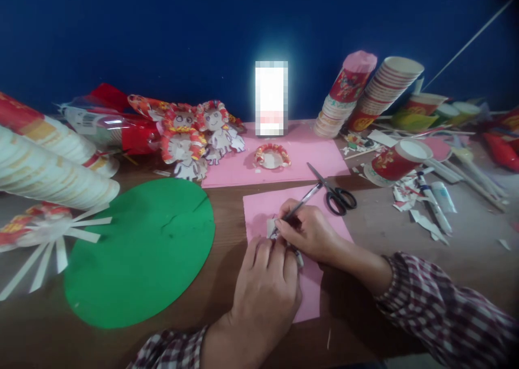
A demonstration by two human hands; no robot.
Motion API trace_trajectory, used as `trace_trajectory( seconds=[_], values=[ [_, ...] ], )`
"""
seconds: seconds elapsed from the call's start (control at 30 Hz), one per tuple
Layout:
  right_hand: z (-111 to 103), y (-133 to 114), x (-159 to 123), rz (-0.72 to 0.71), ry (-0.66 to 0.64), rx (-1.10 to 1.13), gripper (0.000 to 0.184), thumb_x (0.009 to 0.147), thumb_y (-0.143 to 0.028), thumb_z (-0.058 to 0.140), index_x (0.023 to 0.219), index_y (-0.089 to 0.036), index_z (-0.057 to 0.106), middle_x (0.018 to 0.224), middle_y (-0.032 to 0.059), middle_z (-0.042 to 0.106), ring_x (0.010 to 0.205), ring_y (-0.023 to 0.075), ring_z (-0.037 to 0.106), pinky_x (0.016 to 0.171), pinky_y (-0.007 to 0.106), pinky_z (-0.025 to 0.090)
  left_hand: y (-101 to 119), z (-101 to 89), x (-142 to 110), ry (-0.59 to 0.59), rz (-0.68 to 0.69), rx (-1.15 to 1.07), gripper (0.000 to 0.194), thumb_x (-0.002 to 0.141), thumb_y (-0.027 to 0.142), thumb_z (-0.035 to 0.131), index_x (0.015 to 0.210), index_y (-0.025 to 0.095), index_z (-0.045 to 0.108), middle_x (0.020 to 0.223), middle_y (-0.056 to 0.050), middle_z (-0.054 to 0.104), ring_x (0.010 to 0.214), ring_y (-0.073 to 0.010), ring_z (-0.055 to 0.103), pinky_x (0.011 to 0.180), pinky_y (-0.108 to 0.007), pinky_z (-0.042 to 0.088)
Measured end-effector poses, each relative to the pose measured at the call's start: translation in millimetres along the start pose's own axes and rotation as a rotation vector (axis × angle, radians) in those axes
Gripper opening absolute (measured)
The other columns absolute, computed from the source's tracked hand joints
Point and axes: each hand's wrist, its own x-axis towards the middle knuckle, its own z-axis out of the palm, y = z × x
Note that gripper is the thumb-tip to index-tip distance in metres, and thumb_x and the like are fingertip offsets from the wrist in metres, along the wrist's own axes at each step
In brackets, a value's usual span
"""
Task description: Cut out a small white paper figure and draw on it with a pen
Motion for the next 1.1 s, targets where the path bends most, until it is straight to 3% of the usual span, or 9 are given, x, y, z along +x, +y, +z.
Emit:
trace_trajectory(
  seconds=[0.5,1.1],
  values=[
    [0.3,-0.3,-0.7,-0.001,-0.014,-0.024,0.006,0.085,-0.023,0.052,0.083,-0.018,0.054,0.066,-0.0015,0.059,0.057,0.0118,0.054,0.055,0.022,0.039,0.7,-0.1,0.6,-0.019,0.0,-0.001,0.025,0.079,0.019,0.051,0.096,0.009,0.066,0.093,-0.013,0.065,0.091,-0.0282,0.057,0.089,-0.05,0.048],
    [1.2,4.7,0.2,0.017,0.08,0.127,0.004,0.082,-0.019,0.05,0.078,-0.018,0.048,0.059,-0.0048,0.048,0.049,0.0084,0.045,0.047,0.019,0.034,-0.1,-1.8,-0.1,-0.037,0.009,0.005,0.027,0.08,0.02,0.053,0.101,0.009,0.066,0.106,-0.014,0.065,0.095,-0.0279,0.056,0.091,-0.049,0.046]
  ],
)
